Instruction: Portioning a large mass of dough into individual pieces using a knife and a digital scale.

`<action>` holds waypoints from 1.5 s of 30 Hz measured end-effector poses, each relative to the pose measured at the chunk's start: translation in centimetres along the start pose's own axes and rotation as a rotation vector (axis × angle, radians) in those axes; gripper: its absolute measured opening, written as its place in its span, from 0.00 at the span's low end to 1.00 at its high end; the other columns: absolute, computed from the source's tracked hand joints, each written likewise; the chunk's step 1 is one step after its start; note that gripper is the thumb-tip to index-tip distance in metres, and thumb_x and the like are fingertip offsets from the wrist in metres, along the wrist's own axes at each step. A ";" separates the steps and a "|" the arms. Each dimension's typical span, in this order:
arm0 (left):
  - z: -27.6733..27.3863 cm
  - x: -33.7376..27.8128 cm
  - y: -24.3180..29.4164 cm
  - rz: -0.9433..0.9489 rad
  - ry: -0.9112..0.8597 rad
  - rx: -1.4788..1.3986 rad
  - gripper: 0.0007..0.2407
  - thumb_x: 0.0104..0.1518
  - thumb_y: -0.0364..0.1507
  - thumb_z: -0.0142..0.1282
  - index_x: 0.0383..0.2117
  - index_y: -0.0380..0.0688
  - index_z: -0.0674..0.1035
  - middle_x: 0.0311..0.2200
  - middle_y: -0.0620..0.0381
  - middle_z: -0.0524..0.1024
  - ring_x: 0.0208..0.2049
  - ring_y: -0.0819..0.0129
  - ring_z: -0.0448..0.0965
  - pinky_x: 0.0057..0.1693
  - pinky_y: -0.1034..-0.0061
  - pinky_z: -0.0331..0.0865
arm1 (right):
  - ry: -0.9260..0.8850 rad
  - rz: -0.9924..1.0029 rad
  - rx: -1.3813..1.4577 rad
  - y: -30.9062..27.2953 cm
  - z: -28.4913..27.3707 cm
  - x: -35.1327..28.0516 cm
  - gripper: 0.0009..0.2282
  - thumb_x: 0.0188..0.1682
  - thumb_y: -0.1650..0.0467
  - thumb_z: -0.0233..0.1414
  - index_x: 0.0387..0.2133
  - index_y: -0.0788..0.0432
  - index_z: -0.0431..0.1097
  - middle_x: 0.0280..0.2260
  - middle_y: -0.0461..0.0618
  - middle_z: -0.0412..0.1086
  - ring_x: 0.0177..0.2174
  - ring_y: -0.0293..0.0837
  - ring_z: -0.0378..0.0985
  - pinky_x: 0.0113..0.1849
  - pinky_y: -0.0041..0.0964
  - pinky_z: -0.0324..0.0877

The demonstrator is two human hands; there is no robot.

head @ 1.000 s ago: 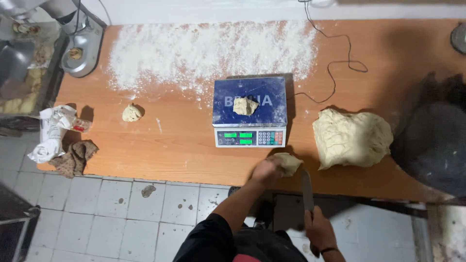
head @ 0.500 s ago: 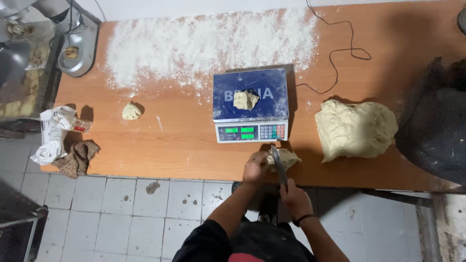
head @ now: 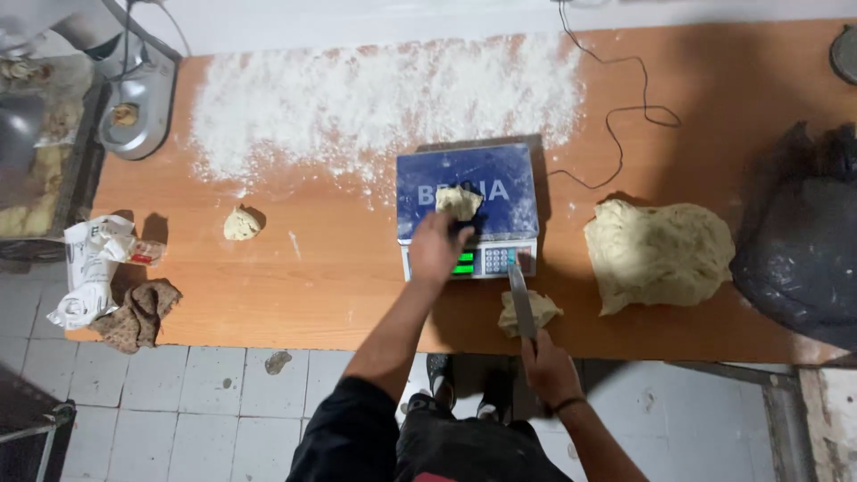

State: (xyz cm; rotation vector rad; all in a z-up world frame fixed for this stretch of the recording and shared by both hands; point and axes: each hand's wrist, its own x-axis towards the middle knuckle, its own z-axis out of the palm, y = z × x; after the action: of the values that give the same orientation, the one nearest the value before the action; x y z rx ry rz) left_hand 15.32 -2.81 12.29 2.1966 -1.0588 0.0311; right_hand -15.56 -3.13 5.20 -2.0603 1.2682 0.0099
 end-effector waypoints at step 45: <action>9.9 -15.2 -1.2 -0.212 -0.741 -0.448 0.19 0.59 0.44 0.50 0.41 0.40 0.81 0.38 0.48 0.82 0.36 0.48 0.79 0.45 0.60 0.71 | -0.036 0.210 0.438 0.7 -4.6 -3.1 0.12 0.56 0.64 0.46 0.42 0.62 0.67 0.15 0.54 0.67 0.14 0.49 0.70 0.22 0.46 0.65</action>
State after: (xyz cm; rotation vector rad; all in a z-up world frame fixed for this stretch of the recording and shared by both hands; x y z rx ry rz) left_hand 3.47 2.18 -0.49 1.9031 -1.0549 -1.0773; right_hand -19.28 -3.51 9.41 -1.5449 1.3240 -0.1235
